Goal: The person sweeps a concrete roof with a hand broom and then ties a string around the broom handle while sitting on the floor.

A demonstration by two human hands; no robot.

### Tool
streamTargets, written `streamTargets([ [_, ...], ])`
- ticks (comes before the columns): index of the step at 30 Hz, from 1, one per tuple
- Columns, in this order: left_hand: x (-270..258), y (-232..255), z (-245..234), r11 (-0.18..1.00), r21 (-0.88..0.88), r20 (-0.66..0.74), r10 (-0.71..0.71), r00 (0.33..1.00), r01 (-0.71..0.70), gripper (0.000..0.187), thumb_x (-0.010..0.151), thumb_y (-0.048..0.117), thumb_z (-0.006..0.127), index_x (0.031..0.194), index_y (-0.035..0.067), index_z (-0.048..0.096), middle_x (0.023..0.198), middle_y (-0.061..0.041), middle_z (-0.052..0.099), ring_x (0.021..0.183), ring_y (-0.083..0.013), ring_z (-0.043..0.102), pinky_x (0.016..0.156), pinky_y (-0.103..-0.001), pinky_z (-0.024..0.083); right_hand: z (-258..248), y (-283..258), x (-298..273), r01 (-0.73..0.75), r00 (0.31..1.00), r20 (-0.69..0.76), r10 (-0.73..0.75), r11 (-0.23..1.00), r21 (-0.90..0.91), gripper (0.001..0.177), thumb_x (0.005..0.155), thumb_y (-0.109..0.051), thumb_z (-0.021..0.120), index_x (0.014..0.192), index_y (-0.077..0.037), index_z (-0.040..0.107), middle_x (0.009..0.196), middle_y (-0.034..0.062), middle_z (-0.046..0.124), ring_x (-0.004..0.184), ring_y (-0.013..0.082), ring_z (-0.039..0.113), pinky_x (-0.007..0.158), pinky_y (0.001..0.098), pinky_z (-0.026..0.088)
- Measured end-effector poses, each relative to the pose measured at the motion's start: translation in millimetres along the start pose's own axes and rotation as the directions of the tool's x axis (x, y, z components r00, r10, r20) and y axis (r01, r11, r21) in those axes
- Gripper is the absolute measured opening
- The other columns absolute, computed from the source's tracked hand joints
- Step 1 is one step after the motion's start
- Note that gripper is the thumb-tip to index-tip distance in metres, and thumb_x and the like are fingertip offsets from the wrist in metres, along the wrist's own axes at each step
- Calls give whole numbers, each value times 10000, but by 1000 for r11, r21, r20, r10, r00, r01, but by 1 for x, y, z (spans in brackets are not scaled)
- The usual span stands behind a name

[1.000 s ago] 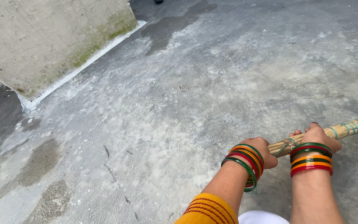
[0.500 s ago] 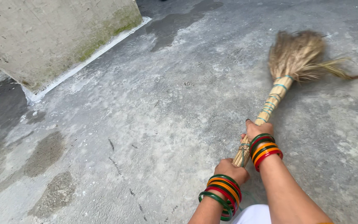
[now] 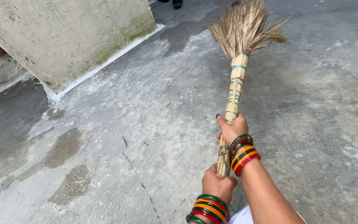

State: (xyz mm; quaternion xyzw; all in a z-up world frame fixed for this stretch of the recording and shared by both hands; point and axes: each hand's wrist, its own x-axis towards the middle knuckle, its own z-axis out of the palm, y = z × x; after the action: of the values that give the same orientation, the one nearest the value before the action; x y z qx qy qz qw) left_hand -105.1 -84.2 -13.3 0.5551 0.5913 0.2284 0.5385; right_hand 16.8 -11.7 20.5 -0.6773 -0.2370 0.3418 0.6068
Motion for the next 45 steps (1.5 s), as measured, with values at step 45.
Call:
streamTargets([
  [45, 39, -22, -2, 900, 436, -22, 36, 999, -23, 346, 724, 122, 645, 1043, 32, 743, 995, -267, 731, 1026, -405, 705, 949, -464, 536, 12, 79, 50, -275, 956, -38, 291, 935, 225, 283, 924, -168, 704, 916, 62, 539, 749, 109, 588, 553, 222, 621, 447, 383, 550],
])
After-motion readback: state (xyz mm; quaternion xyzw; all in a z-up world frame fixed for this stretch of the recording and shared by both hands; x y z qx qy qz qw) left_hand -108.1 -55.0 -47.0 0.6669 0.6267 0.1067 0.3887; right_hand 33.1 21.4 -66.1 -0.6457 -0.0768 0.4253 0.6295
